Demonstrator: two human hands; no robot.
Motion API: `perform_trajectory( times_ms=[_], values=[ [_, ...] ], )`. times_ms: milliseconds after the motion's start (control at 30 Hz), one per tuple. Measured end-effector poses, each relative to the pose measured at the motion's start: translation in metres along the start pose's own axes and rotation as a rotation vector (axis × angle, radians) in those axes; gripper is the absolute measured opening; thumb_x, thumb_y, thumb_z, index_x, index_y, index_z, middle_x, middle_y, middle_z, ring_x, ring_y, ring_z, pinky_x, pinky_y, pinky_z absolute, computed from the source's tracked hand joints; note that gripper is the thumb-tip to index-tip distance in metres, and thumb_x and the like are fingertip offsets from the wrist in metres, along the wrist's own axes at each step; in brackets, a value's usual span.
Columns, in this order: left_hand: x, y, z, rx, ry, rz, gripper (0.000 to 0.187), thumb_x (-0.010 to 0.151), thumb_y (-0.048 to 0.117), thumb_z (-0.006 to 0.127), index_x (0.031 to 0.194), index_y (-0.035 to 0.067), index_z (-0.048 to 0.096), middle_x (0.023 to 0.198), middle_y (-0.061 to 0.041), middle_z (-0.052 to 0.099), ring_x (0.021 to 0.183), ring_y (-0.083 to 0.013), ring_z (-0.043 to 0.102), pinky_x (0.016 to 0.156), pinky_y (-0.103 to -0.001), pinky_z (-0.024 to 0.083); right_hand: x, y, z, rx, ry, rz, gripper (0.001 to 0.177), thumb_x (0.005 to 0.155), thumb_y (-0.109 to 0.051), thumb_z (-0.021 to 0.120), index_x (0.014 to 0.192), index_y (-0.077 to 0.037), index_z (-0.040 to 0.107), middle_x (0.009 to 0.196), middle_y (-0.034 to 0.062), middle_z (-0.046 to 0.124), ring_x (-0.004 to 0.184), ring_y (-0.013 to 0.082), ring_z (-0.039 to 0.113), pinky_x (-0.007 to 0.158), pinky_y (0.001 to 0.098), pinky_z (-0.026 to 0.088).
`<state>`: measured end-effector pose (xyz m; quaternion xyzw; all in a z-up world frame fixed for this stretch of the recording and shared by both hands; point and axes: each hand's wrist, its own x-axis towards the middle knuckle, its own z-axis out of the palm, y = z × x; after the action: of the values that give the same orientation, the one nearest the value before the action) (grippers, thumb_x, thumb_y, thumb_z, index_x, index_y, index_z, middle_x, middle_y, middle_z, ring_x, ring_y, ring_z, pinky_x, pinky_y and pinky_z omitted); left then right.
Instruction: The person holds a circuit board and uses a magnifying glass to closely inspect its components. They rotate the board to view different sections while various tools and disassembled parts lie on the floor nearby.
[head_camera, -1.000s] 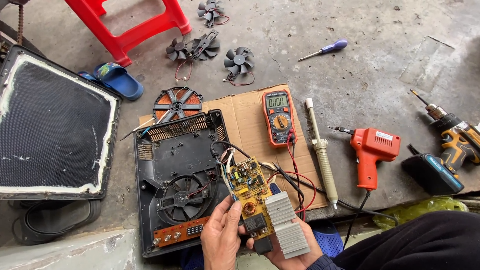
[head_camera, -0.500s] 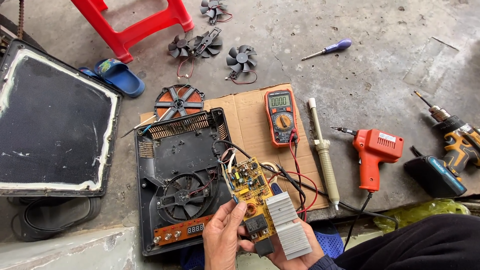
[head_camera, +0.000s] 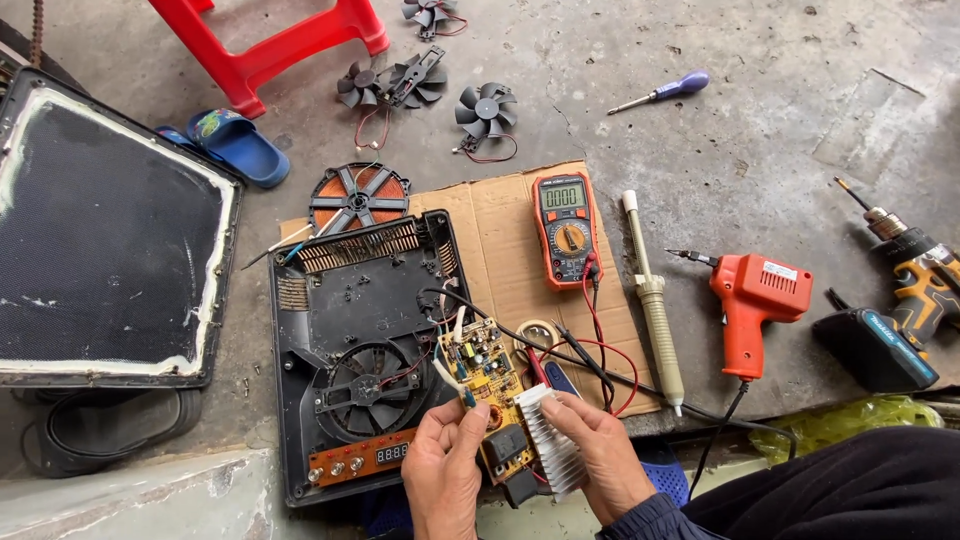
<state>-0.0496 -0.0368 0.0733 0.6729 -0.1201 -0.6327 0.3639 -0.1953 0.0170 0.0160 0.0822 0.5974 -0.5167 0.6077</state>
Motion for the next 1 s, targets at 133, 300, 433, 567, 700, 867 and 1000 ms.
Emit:
perform_trajectory(
  times_ms=[133,300,433,567,700,867,1000],
  values=[
    [0.002,-0.001,0.000,-0.016,-0.032,0.003,0.039,0.091,0.004,0.085,0.125,-0.010,0.075,0.091,-0.028,0.084,0.089,-0.0348,0.081,0.078,-0.049,0.068,-0.004,-0.005,0.006,-0.007,-0.021,0.046,0.041,0.098,-0.017,0.078,0.129,0.008,0.084,0.106,0.0196,0.084,0.082,0.0266,0.071,0.073,0.0375,0.057],
    [0.015,-0.014,-0.004,0.106,-0.031,0.047,0.042,0.090,0.014,0.086,0.126,-0.007,0.082,0.082,-0.018,0.085,0.090,-0.0253,0.083,0.082,-0.039,0.068,-0.019,-0.022,0.024,-0.059,0.000,0.059,0.038,0.098,-0.017,0.073,0.125,0.009,0.083,0.123,0.0216,0.085,0.110,0.0316,0.073,0.102,0.0436,0.057],
    [0.014,-0.014,-0.001,0.233,0.020,0.068,0.040,0.091,0.018,0.086,0.124,-0.004,0.084,0.083,-0.015,0.089,0.090,-0.0212,0.084,0.086,-0.033,0.066,-0.014,-0.024,0.026,-0.142,0.050,0.069,0.054,0.097,-0.021,0.071,0.146,-0.003,0.080,0.129,0.0181,0.084,0.104,0.0289,0.074,0.084,0.0375,0.055],
    [0.024,-0.030,0.003,0.149,0.023,0.035,0.040,0.092,0.013,0.083,0.127,-0.005,0.084,0.093,-0.021,0.090,0.092,-0.0223,0.079,0.081,-0.034,0.060,-0.010,-0.023,0.021,-0.598,-0.039,-0.186,0.056,0.094,-0.036,0.061,0.144,-0.022,0.082,0.157,-0.0029,0.079,0.148,0.0082,0.065,0.126,0.0308,0.042],
    [0.036,-0.050,0.008,-0.161,-0.031,-0.003,0.032,0.098,0.000,0.074,0.126,-0.014,0.072,0.112,-0.037,0.087,0.096,-0.0373,0.079,0.075,-0.046,0.061,0.001,-0.018,0.023,-0.674,-0.014,-0.238,0.049,0.094,-0.044,0.069,0.129,-0.015,0.088,0.140,-0.0033,0.088,0.133,0.0069,0.073,0.120,0.0268,0.049],
    [0.029,-0.043,0.013,-0.203,-0.015,-0.034,0.034,0.097,-0.004,0.072,0.129,-0.016,0.069,0.121,-0.040,0.083,0.107,-0.0424,0.079,0.086,-0.053,0.063,-0.003,-0.027,0.030,-0.836,0.046,-0.191,0.041,0.094,-0.047,0.073,0.118,-0.020,0.093,0.126,-0.0095,0.089,0.112,0.0049,0.076,0.101,0.0230,0.052],
    [0.030,-0.043,0.012,-0.154,0.002,-0.054,0.035,0.098,-0.001,0.073,0.131,-0.013,0.071,0.121,-0.036,0.084,0.104,-0.0408,0.079,0.082,-0.053,0.063,-0.005,-0.033,0.035,-0.784,0.077,-0.158,0.035,0.090,-0.043,0.081,0.107,-0.017,0.097,0.113,-0.0066,0.093,0.104,0.0039,0.079,0.096,0.0215,0.056]
  ],
)
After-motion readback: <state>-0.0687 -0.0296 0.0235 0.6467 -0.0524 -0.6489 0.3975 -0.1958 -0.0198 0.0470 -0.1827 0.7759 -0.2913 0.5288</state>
